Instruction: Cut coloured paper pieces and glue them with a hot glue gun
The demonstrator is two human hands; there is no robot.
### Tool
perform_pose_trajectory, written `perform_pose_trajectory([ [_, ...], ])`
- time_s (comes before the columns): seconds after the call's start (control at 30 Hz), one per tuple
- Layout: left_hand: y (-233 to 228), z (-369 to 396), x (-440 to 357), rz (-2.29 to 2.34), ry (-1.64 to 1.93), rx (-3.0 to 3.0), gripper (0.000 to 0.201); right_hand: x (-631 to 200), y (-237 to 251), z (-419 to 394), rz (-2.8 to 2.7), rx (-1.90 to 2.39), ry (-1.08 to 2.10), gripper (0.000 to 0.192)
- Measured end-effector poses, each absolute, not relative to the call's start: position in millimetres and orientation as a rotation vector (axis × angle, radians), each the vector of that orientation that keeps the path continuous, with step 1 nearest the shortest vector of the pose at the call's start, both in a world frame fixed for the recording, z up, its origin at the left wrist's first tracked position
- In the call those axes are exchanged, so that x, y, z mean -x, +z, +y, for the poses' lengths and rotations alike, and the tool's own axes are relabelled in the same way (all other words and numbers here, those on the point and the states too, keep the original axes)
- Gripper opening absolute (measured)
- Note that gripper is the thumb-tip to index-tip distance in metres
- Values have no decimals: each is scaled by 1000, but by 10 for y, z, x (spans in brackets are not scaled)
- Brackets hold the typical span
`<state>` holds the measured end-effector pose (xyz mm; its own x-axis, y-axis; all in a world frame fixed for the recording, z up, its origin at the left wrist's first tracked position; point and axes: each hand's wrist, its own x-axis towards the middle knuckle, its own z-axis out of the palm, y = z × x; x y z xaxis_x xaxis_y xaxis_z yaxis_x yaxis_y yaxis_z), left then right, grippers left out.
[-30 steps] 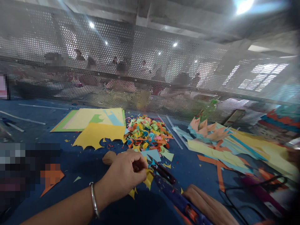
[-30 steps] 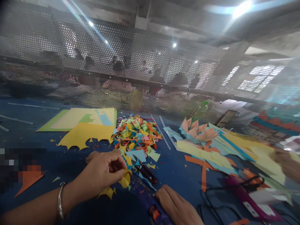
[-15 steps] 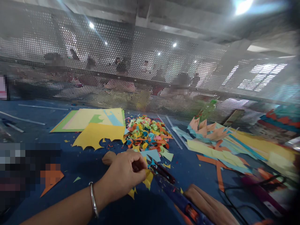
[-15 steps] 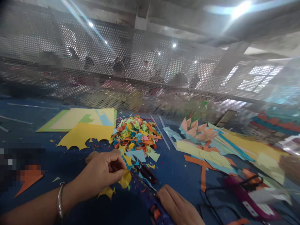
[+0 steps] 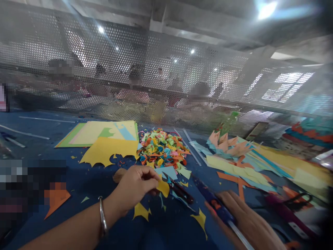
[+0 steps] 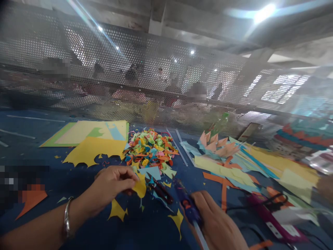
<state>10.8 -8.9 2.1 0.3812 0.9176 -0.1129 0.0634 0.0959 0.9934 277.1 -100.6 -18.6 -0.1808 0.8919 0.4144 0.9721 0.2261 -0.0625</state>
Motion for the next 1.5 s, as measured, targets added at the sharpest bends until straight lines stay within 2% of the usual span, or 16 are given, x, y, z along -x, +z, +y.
perform_pose_trajectory([
  [0.13,35,-81,-96,977,844,-1127,10,-2879,-192,-888,-2066,1931,-356,25],
  [0.27,4,-63,-87,914,900,-1098,13,-2940,-250,-848,-2070,2001,-262,19],
  [0.5,40,-78,-83,975,914,-1256,16,-2758,-4,-903,-2052,1788,-190,23],
  [0.63,35,-97,-87,962,952,-1338,18,-2389,192,-792,-2119,1625,131,18],
  [0.73,14,-102,-97,949,996,-1357,18,-2135,229,-645,-2101,1521,213,16],
  [1.0,15,-136,-110,902,1016,-1364,21,-1936,178,-468,-2081,1329,286,19],
  [1.5,10,-111,-131,806,921,-1237,23,-1934,62,-462,-2003,1241,338,13],
])
